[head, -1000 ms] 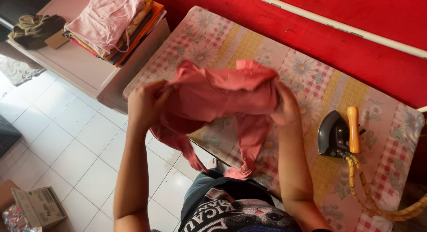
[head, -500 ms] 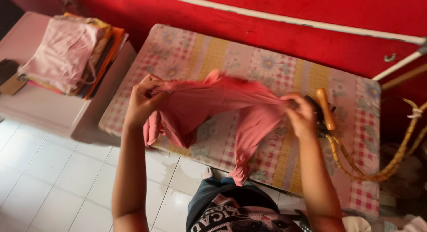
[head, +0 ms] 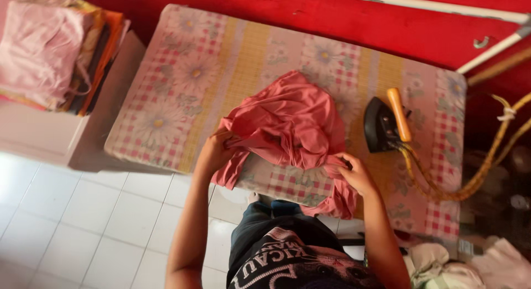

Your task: The person irons and folds a pink tank top and a pink garment by hand on an ironing board, using an iron to smooth the fabric multiple times before stacking them on a pile.

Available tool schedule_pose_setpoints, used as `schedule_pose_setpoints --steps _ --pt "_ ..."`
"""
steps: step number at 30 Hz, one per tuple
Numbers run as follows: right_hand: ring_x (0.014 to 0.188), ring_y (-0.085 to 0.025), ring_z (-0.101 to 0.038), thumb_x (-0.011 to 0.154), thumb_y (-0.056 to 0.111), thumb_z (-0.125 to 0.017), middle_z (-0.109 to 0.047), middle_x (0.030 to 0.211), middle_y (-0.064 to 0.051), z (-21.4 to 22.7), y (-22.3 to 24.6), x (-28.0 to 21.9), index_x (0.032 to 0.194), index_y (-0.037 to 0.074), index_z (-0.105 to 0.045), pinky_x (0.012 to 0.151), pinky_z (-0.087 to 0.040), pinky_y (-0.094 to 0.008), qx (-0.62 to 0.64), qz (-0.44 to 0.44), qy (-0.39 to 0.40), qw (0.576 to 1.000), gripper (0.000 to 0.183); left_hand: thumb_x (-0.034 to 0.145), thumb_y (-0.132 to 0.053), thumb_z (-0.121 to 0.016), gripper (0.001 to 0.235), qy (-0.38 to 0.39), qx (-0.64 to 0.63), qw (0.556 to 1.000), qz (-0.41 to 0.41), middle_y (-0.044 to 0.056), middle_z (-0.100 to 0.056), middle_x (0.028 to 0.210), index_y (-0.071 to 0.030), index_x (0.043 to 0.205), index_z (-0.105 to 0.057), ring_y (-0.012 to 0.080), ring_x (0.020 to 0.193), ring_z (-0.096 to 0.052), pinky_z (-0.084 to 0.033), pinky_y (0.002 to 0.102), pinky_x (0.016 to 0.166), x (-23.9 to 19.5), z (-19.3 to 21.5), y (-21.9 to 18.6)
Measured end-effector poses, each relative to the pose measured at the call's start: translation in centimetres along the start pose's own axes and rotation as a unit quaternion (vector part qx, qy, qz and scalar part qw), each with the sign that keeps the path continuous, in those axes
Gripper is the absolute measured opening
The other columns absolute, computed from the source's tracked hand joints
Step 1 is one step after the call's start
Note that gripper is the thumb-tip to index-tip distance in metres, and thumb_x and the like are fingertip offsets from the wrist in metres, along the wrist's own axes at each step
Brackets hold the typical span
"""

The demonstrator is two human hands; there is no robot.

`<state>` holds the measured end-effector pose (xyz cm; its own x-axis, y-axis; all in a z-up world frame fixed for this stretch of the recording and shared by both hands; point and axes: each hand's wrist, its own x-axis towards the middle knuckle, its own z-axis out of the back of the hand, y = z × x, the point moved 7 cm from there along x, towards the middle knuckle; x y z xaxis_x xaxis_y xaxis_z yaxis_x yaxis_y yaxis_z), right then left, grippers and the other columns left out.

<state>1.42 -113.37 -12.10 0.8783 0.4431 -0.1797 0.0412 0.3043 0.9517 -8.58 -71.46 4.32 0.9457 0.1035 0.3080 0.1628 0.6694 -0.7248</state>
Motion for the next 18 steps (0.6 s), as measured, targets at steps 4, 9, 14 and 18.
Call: schedule_pose_setpoints --steps 4,9,14,18 --pt "0.111 -0.012 -0.062 0.098 0.007 -0.057 -0.068 0.122 -0.004 -3.1 0.4 4.0 0.132 0.006 -0.063 0.096 -0.048 -0.027 0.072 0.075 -0.007 0.995 0.034 0.077 -0.008 -0.073 0.038 -0.032 -0.053 0.972 0.227 0.018 -0.074 0.095 -0.012 0.115 -0.073 0.0363 0.084 -0.072 -0.056 0.039 0.077 -3.9 1.4 2.6" --pt "0.119 -0.028 -0.065 0.102 0.008 -0.059 -0.068 0.128 -0.020 -9.8 1.1 11.4 0.126 0.005 -0.066 0.100 -0.050 -0.036 -0.207 0.236 -0.008 0.949 0.026 0.076 -0.009 -0.069 0.054 -0.129 -0.041 0.947 0.292 0.018 -0.075 0.100 -0.014 0.129 -0.064 0.0349 0.091 -0.072 -0.054 0.040 0.079 -12.2 6.4 3.0" --pt "0.115 -0.021 -0.063 0.100 0.008 -0.057 -0.068 0.124 -0.017 -25.1 5.4 12.3 0.137 0.005 -0.058 0.096 -0.049 -0.035 -0.210 0.213 0.231 0.926 0.037 0.093 -0.006 -0.049 0.037 -0.326 -0.110 0.855 0.387 0.013 -0.078 0.101 -0.005 0.124 -0.069 0.0209 0.095 -0.071 -0.055 0.033 0.088 -27.0 9.7 1.4" --pt "0.108 -0.012 -0.063 0.095 -0.001 -0.050 -0.071 0.112 -0.008 -35.3 12.8 5.1 0.127 0.003 -0.064 0.095 -0.049 -0.028 -0.101 0.201 0.538 0.813 0.036 0.085 0.001 -0.044 0.046 -0.527 -0.084 0.768 0.355 0.009 -0.077 0.105 0.001 0.122 -0.070 0.0147 0.100 -0.068 -0.053 0.030 0.091 -38.8 11.9 -5.6"
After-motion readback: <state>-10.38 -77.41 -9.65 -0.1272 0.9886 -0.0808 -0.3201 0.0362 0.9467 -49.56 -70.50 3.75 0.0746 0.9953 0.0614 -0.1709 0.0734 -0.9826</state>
